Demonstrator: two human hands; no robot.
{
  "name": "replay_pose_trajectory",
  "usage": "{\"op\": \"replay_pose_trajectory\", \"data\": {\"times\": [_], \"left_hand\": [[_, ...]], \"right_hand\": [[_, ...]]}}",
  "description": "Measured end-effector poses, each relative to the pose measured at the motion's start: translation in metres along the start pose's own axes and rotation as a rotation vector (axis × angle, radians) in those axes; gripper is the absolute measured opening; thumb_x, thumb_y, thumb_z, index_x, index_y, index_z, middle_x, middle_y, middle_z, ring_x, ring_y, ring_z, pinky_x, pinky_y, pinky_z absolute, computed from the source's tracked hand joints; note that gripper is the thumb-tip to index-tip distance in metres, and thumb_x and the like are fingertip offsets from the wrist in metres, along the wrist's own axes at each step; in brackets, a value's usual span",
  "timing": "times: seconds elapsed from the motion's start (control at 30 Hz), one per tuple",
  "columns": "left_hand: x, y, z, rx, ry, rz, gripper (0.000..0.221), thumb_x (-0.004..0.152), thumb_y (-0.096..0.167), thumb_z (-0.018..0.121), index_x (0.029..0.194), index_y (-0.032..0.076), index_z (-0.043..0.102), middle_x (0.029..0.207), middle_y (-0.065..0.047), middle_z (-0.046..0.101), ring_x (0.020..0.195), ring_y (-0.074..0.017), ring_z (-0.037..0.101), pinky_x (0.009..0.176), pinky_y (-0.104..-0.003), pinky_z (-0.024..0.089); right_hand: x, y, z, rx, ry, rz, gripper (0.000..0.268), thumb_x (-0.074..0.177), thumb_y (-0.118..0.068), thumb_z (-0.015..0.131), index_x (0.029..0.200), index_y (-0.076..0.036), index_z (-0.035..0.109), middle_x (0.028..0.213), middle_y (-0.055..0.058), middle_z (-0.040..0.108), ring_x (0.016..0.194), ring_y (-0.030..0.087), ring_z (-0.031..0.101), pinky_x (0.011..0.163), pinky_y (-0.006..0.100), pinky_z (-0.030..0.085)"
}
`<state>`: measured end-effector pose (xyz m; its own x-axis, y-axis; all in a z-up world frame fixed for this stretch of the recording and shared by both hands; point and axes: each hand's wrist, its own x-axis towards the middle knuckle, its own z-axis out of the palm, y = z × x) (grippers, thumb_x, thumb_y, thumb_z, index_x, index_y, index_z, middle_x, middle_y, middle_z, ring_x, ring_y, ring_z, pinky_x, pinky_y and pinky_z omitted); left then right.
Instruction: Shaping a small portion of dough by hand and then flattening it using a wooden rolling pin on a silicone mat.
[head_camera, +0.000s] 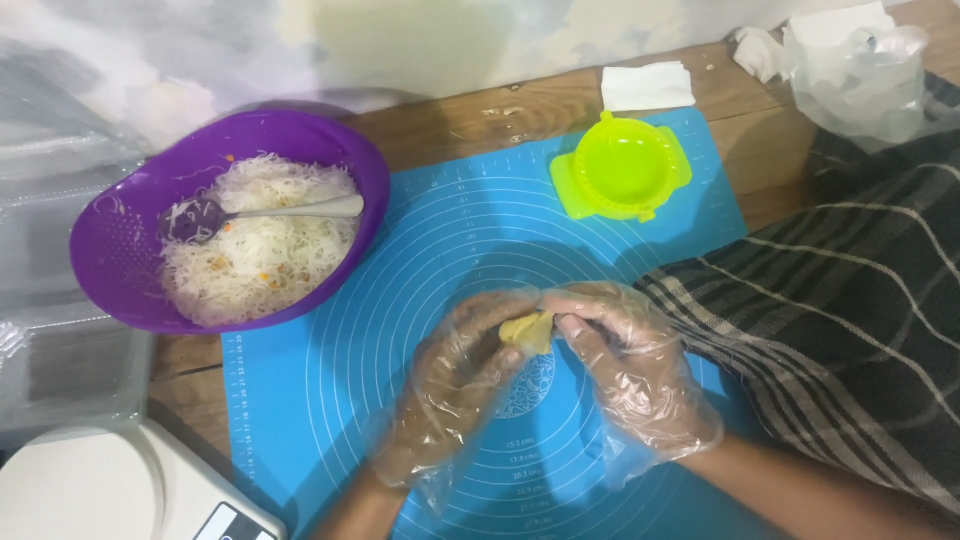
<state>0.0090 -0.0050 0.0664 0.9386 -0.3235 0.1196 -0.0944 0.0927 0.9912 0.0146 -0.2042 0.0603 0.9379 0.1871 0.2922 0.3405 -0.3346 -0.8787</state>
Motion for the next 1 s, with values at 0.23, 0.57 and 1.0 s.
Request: {"op": "replay_pose_trajectory", "data": {"times": [0.23, 0.57, 1.0], "left_hand": [[-0.003, -0.010, -0.002, -0.033, 0.021, 0.002, 0.037, 0.108, 0.027, 0.048, 0.141, 0.011, 0.055, 0.153, -0.019, 0.050, 0.134, -0.0347, 0.061, 0.097, -0.037, 0.067], [-0.005, -0.019, -0.001, 0.033, -0.029, 0.106, 0.042, 0.109, 0.026, 0.049, 0.149, 0.014, 0.046, 0.152, -0.024, 0.050, 0.113, -0.0280, 0.072, 0.087, -0.028, 0.070], [-0.014, -0.024, 0.009, -0.015, 0.005, 0.043, 0.066, 0.097, 0.012, 0.070, 0.155, 0.015, 0.038, 0.128, -0.013, 0.070, 0.097, -0.0166, 0.071, 0.087, -0.028, 0.066]], "right_hand": [[-0.001, 0.002, 0.004, 0.117, -0.026, 0.075, 0.029, 0.099, -0.019, 0.057, 0.119, -0.001, 0.068, 0.113, 0.014, 0.071, 0.095, 0.022, 0.076, 0.085, 0.029, 0.066], [-0.001, 0.005, 0.003, 0.082, -0.029, 0.010, 0.031, 0.100, -0.021, 0.056, 0.123, -0.002, 0.066, 0.122, 0.015, 0.069, 0.111, 0.026, 0.070, 0.095, 0.032, 0.063], [-0.003, 0.005, 0.002, 0.009, 0.000, -0.004, 0.023, 0.097, -0.017, 0.063, 0.116, -0.009, 0.072, 0.110, 0.009, 0.074, 0.102, 0.021, 0.071, 0.089, 0.030, 0.061]]}}
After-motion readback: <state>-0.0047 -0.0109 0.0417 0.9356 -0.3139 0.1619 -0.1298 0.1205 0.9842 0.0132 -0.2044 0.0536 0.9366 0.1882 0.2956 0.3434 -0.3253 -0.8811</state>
